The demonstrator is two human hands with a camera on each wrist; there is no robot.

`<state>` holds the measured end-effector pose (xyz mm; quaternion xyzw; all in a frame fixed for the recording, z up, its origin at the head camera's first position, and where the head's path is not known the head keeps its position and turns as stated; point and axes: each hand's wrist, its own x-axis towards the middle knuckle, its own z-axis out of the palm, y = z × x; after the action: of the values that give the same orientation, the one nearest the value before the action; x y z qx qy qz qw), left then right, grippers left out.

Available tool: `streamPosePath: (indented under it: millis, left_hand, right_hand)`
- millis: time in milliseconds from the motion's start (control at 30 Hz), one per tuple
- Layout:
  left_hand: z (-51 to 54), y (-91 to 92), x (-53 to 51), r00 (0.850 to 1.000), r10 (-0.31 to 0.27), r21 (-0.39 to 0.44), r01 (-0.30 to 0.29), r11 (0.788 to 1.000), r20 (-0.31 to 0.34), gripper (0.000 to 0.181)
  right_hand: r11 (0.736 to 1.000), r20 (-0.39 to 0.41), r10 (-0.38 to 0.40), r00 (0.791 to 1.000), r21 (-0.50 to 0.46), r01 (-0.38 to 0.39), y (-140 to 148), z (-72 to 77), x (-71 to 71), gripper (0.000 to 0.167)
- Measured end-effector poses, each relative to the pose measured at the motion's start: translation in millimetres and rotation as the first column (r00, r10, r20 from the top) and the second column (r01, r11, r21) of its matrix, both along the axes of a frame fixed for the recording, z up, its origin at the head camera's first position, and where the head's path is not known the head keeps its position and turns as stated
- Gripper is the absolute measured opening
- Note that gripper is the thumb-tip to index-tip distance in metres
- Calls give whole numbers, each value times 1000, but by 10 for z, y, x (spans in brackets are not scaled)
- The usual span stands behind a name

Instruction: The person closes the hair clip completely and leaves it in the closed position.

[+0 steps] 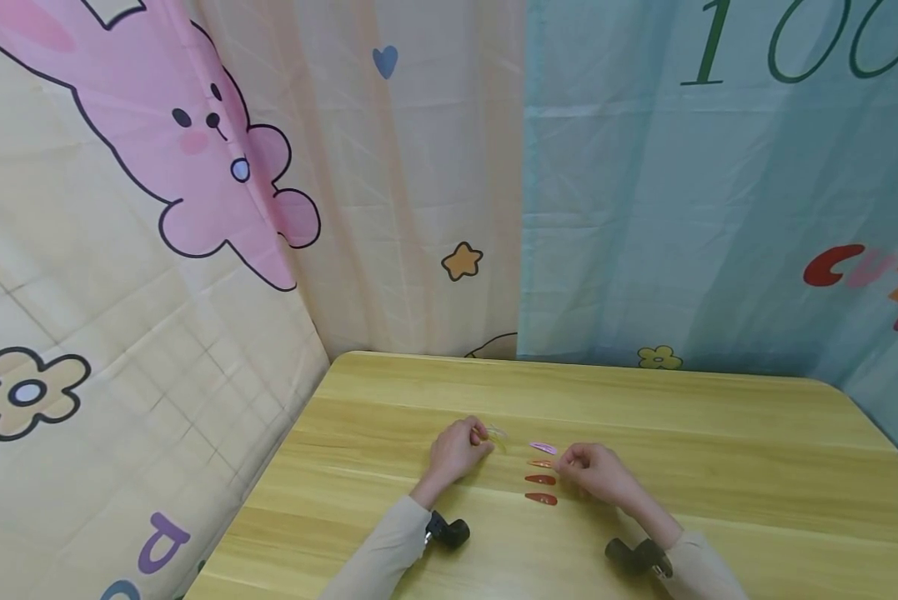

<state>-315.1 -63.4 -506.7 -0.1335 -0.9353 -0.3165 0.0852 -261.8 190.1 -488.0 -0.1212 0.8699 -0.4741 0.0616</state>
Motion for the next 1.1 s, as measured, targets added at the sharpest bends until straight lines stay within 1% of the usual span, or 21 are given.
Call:
streamPosePath:
  millis: [233,467,600,867,1100]
  left_hand:
    - [12,29,-25,1000,-14,20,14,1000,16,18]
    - [17,52,-40,999,6,-7,-6,1000,35,18]
    - [22,55,-26,1000,2,-19,-1,1000,30,17]
    - [24,57,-4,1000,0,-13,0,1000,27,14]
    - [13,54,1,1000,5,-19,-5,1000,17,12]
  right_hand:
    - [1000,7,3,1000,-6,-3,6,5,-4,16]
    - [1000,7,-7,1000,-3,7,0,28,-3,15]
    - [1000,16,-21,1000,7,21,-7,48,9,15]
    - [999,15,-32,999,11,32,-7,60,10,15]
    - [1000,15,-14,1000,12,14,-2,46,6,16]
